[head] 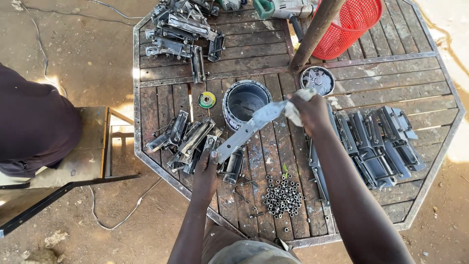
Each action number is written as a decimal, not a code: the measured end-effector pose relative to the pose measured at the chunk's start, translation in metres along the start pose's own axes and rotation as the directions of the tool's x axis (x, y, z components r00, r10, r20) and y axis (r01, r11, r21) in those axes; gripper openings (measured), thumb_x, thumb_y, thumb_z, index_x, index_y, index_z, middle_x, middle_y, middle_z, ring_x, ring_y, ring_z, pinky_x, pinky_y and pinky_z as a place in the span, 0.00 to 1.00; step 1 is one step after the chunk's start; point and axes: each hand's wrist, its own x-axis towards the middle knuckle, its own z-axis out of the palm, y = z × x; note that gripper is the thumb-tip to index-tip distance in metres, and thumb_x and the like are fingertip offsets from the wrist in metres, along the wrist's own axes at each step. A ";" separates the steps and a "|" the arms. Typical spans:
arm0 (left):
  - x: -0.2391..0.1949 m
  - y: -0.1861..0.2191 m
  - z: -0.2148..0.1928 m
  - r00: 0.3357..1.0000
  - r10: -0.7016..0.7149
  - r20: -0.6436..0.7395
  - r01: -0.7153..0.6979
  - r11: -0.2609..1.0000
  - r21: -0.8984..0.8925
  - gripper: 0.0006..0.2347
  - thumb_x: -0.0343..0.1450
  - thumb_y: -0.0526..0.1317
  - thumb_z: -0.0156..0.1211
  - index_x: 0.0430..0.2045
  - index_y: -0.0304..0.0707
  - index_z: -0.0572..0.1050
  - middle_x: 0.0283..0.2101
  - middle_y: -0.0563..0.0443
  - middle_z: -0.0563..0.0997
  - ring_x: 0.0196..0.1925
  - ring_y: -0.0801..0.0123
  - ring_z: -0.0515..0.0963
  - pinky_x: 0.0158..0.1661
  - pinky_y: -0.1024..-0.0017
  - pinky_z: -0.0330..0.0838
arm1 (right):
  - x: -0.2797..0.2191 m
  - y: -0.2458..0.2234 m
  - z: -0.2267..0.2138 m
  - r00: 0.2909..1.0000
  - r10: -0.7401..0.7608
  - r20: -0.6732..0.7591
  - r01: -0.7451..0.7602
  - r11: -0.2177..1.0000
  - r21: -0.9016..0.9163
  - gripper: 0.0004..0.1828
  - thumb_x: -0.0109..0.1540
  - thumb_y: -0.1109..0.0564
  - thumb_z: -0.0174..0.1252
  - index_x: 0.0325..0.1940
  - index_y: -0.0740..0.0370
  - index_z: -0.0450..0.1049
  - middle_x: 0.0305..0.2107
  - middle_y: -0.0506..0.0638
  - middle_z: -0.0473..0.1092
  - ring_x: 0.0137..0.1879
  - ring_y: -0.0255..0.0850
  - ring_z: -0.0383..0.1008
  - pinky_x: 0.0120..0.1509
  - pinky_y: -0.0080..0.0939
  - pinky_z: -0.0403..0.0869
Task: Applying white sealant or lubricant to metal frames using a small applicator cloth on a workbench.
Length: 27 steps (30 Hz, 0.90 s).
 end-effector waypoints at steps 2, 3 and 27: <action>0.004 -0.013 -0.003 1.000 0.006 -0.009 -0.006 1.000 -0.007 0.21 0.83 0.44 0.42 0.70 0.33 0.63 0.68 0.20 0.66 0.71 0.20 0.58 0.66 0.22 0.51 | 0.008 0.006 -0.005 1.000 -0.001 -0.026 0.003 0.997 0.075 0.07 0.63 0.57 0.68 0.40 0.61 0.77 0.28 0.48 0.76 0.30 0.34 0.79 0.36 0.34 0.79; 0.007 -0.020 -0.004 1.000 0.013 -0.018 -0.013 1.000 -0.010 0.20 0.83 0.43 0.42 0.69 0.33 0.65 0.67 0.20 0.68 0.70 0.22 0.62 0.67 0.23 0.52 | 0.012 0.008 -0.008 0.999 0.000 -0.052 0.007 0.988 0.151 0.08 0.62 0.58 0.69 0.39 0.63 0.77 0.27 0.49 0.77 0.30 0.35 0.81 0.35 0.33 0.80; 0.015 -0.016 0.012 0.995 -0.050 -0.085 0.044 0.997 -0.071 0.15 0.82 0.43 0.48 0.61 0.39 0.75 0.62 0.37 0.77 0.67 0.56 0.67 0.68 0.39 0.55 | 0.000 -0.007 -0.001 0.998 -0.033 -0.050 0.036 0.997 0.070 0.07 0.63 0.56 0.68 0.41 0.59 0.79 0.30 0.50 0.77 0.30 0.34 0.79 0.35 0.36 0.80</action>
